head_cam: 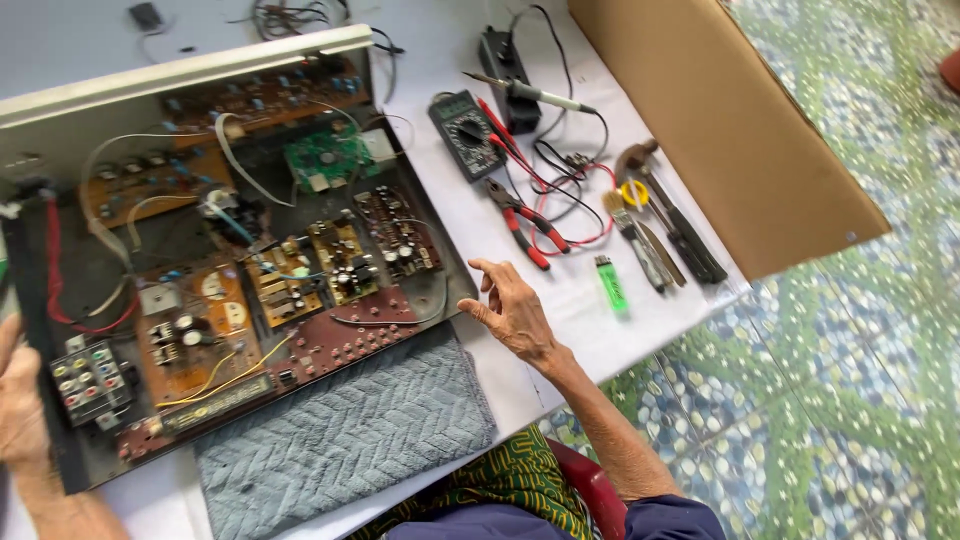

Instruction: Inspecting and diagnosing the internal components of an electronic device using a multimeter and manual manipulation of wires.

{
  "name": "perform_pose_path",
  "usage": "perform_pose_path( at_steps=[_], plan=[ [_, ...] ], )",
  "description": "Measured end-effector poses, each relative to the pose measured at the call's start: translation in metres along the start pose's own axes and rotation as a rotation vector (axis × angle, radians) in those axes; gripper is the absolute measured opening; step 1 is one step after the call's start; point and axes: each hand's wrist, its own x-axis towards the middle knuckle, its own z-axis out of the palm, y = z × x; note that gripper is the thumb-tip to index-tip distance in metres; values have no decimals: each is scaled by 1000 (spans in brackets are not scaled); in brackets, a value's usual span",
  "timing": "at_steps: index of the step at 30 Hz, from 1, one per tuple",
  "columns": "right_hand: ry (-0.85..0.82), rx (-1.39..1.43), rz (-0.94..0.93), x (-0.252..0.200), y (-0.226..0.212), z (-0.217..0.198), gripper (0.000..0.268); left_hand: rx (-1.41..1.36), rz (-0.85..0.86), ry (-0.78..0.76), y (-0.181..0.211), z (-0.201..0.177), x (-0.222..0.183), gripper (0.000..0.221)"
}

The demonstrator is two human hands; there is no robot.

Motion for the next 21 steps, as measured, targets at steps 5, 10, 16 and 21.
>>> perform_pose_path(
  at_steps=[5,10,16,21],
  plan=[
    [8,-251,-50,5,-8,15,45,-57,-48,77,58,51,-48,45],
    [157,-273,-301,4,4,30,39,-96,45,63,46,48,-45,43],
    [185,-341,-386,8,31,39,37,-207,-4,34,75,57,-50,45],
    [206,-362,-368,6,33,38,36,-145,91,-13,71,56,-46,45]
  ],
)
